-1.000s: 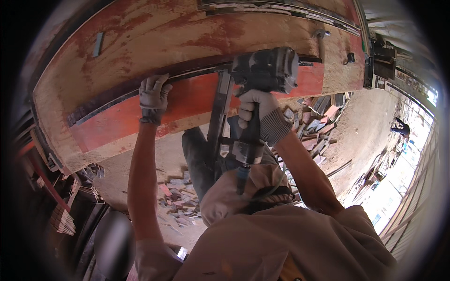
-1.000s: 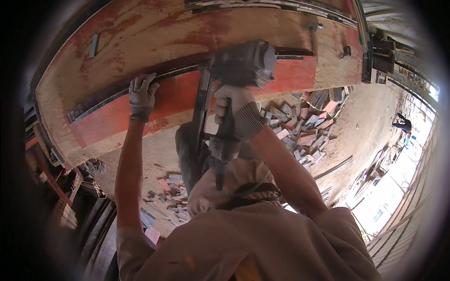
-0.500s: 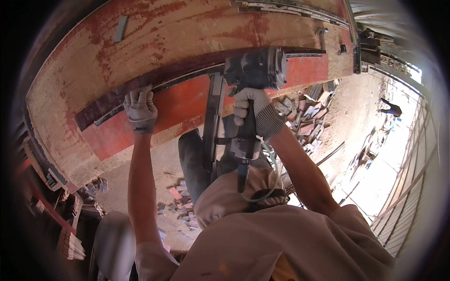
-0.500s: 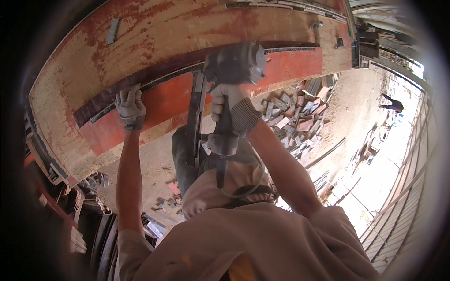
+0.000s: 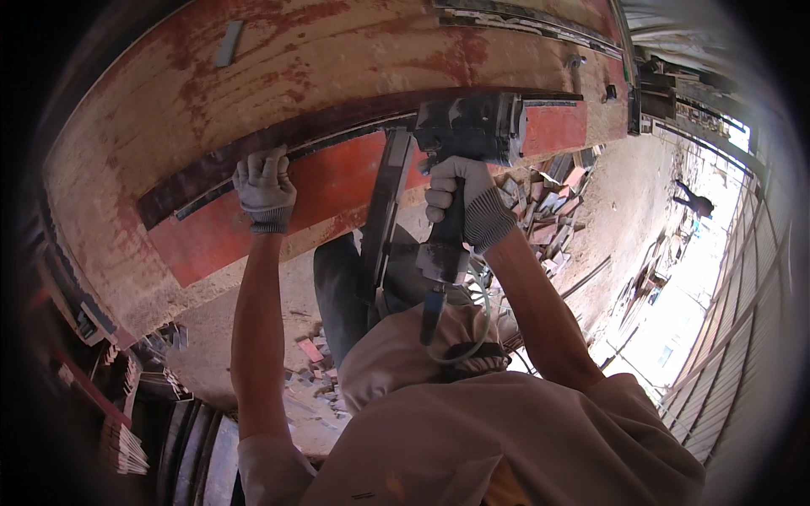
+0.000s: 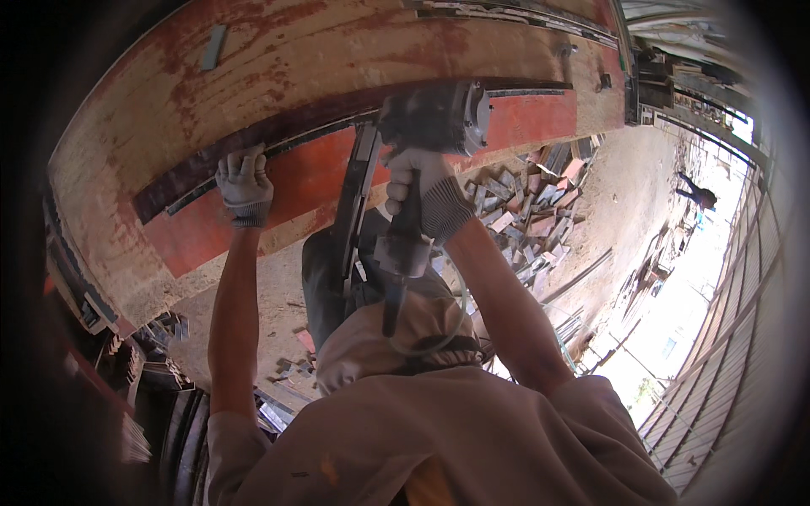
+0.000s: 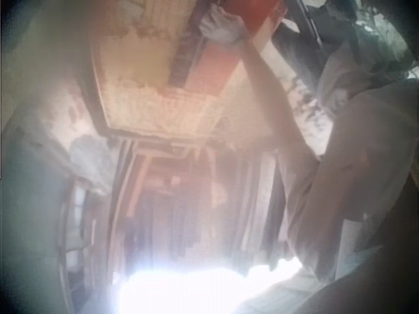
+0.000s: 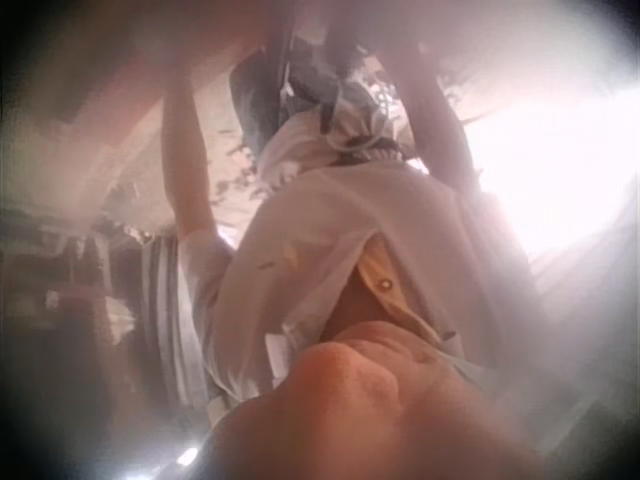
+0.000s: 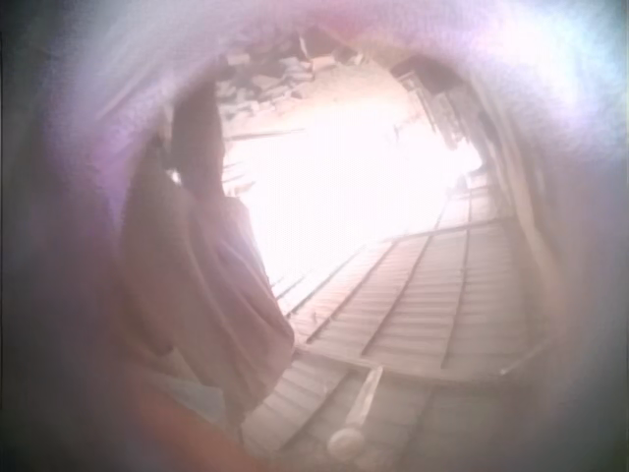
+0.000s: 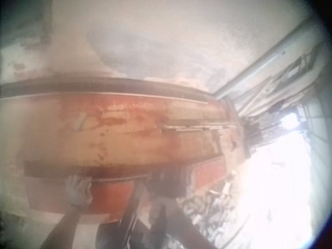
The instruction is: The person assembles wooden panels by measuring, cutting, and nailing them together on a workbench. They handle multiple pieces, align edges, and use a nail gun to secure joints.
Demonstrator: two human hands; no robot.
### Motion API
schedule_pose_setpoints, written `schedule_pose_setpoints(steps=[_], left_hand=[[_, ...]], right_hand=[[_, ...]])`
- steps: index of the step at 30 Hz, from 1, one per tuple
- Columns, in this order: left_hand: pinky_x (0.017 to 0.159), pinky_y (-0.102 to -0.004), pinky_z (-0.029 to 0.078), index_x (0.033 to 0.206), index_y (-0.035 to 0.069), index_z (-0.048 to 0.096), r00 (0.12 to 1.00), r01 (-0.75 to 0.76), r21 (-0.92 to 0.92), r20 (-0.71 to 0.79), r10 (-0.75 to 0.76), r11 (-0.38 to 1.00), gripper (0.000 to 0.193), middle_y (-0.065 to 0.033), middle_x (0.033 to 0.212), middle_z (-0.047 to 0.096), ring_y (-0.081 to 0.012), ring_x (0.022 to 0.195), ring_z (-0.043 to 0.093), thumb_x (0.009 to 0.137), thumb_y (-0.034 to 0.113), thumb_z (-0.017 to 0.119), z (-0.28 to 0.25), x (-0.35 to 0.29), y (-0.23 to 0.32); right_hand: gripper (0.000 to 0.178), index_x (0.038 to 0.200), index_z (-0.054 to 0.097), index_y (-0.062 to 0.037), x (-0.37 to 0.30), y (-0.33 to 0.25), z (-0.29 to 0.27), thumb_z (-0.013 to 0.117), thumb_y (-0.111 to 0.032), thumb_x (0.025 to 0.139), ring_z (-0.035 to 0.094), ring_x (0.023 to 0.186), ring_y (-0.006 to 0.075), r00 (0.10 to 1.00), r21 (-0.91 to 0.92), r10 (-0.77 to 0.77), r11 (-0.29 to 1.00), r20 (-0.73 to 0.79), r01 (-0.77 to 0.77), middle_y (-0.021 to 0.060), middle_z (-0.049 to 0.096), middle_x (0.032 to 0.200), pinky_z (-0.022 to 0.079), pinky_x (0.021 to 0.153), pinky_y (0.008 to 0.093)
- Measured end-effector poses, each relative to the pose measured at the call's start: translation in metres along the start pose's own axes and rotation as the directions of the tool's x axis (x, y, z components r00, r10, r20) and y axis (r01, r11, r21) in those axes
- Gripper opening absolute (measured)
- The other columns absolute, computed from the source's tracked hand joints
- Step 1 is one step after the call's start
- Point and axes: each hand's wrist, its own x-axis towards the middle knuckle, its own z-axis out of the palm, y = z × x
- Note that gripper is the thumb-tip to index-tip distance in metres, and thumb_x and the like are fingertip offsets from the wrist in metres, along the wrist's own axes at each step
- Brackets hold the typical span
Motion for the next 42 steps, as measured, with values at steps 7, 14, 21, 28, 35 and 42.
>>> schedule_pose_setpoints(steps=[7,14,21,28,35,42], left_hand=[[0.088,-0.0464,0.048,0.112,0.023,0.075,1.000,0.007,-0.002,0.011,-0.007,1.000,0.016,-0.0025,0.103,0.066,-0.0301,0.097,0.061,0.097,0.021,0.068,-0.004,0.002,-0.001],[0.087,-0.0479,0.050,0.114,0.021,0.075,0.998,-0.036,-0.074,0.043,0.039,0.997,0.020,-0.0038,0.106,0.067,-0.0309,0.099,0.063,0.095,0.016,0.070,-0.021,-0.002,-0.011],[0.089,-0.0445,0.052,0.114,0.017,0.076,0.994,-0.072,0.034,-0.081,0.075,0.997,0.026,-0.0046,0.105,0.069,-0.0303,0.100,0.063,0.091,0.007,0.072,-0.114,-0.019,-0.128],[0.086,-0.0409,0.053,0.112,0.017,0.078,0.999,0.005,-0.098,-0.032,-0.008,0.995,0.027,-0.0041,0.103,0.070,-0.0286,0.095,0.063,0.090,0.001,0.072,-0.104,-0.034,-0.156],[0.083,-0.0403,0.054,0.110,0.016,0.079,1.000,0.010,-0.170,-0.018,-0.013,0.985,0.031,-0.0046,0.099,0.070,-0.0284,0.093,0.063,0.087,-0.003,0.071,-0.108,-0.029,-0.159],[0.081,-0.0378,0.056,0.111,0.013,0.079,1.000,-0.008,-0.419,0.007,0.012,0.908,0.038,-0.0052,0.100,0.072,-0.0276,0.095,0.066,0.082,-0.010,0.070,-0.116,-0.028,-0.177]], right_hand=[[0.023,0.072,0.048,-0.0155,0.003,0.020,0.025,0.056,-0.012,0.093,0.037,0.049,0.0140,0.991,-0.038,0.085,0.996,0.104,-0.081,-0.0049,0.030,0.061,0.038,0.050,0.0353],[0.033,0.065,0.041,-0.0203,-0.005,0.031,0.035,0.056,-0.013,0.094,0.040,0.050,0.0149,0.996,-0.020,-0.002,1.000,0.090,0.004,-0.0046,0.032,0.061,0.041,0.050,0.0354],[0.031,0.067,0.043,-0.0187,-0.014,0.070,0.080,0.053,-0.016,0.096,0.042,0.052,0.0148,0.993,-0.065,0.045,0.997,0.107,-0.038,-0.0044,0.033,0.061,0.043,0.051,0.0358],[0.025,0.071,0.047,-0.0157,-0.009,0.118,0.139,0.054,-0.013,0.095,0.045,0.053,0.0152,0.985,-0.140,0.086,0.988,0.152,-0.065,-0.0039,0.036,0.064,0.046,0.053,0.0359],[0.015,0.079,0.052,-0.0119,-0.015,0.135,0.162,0.055,-0.013,0.094,0.045,0.052,0.0156,0.997,-0.115,0.042,0.993,0.064,-0.035,-0.0037,0.036,0.063,0.045,0.051,0.0358],[0.009,0.086,0.055,-0.0086,-0.019,0.165,0.189,0.056,-0.013,0.094,0.045,0.051,0.0152,0.989,-0.147,0.047,0.989,0.142,-0.026,-0.0038,0.037,0.062,0.045,0.052,0.0358]])
